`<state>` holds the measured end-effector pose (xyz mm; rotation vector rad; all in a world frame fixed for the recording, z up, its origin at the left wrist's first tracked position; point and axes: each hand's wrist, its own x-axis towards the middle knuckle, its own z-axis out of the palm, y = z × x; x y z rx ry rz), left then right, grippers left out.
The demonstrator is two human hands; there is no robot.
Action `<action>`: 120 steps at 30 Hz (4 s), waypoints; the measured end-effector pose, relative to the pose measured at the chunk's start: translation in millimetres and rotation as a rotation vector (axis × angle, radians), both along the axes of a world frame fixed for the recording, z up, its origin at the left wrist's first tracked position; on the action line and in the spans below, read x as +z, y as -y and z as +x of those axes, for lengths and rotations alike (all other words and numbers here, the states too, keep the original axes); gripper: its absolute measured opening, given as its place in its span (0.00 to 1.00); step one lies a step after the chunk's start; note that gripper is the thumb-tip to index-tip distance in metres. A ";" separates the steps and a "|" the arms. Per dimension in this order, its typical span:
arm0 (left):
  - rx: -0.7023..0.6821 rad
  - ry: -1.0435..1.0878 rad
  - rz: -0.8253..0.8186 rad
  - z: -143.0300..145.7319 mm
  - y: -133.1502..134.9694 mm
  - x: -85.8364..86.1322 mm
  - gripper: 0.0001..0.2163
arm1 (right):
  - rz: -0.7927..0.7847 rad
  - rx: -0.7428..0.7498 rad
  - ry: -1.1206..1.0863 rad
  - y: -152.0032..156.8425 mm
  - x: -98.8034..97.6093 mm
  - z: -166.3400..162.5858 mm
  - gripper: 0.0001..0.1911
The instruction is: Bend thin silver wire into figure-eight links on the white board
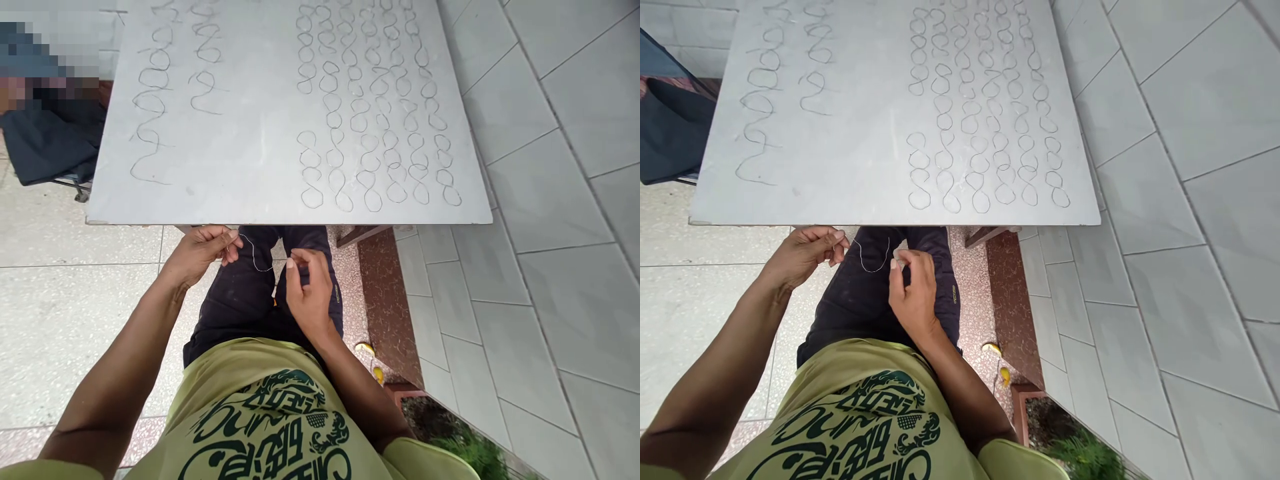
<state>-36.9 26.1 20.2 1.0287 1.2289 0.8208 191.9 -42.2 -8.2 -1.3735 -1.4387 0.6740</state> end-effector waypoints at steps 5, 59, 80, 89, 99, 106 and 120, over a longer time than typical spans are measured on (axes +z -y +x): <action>-0.107 -0.017 0.010 1.1 1.7 11.3 0.13 | -0.471 0.187 -0.491 -11.4 -11.7 7.4 0.15; 0.272 -0.237 0.260 51.7 63.8 -17.5 0.12 | -0.564 0.197 -0.977 -15.3 -10.1 -21.8 0.17; 0.293 -0.449 0.369 43.2 62.8 -12.2 0.11 | -0.588 0.161 -0.965 -21.1 -15.3 -26.9 0.20; 0.190 -0.587 0.492 11.2 9.3 23.1 0.14 | -0.592 0.228 -0.979 -13.2 -20.8 -17.1 0.21; 0.159 -1.159 0.571 -46.2 -154.7 59.3 0.11 | -0.669 0.223 -0.900 4.8 -53.0 -8.2 0.23; 0.217 -1.324 0.520 -47.6 -178.6 59.3 0.13 | -0.720 0.232 -0.863 8.2 -64.1 -6.9 0.24; 0.269 -1.300 0.528 -44.9 -174.4 64.0 0.14 | -0.737 0.208 -0.830 9.5 -71.3 0.6 0.25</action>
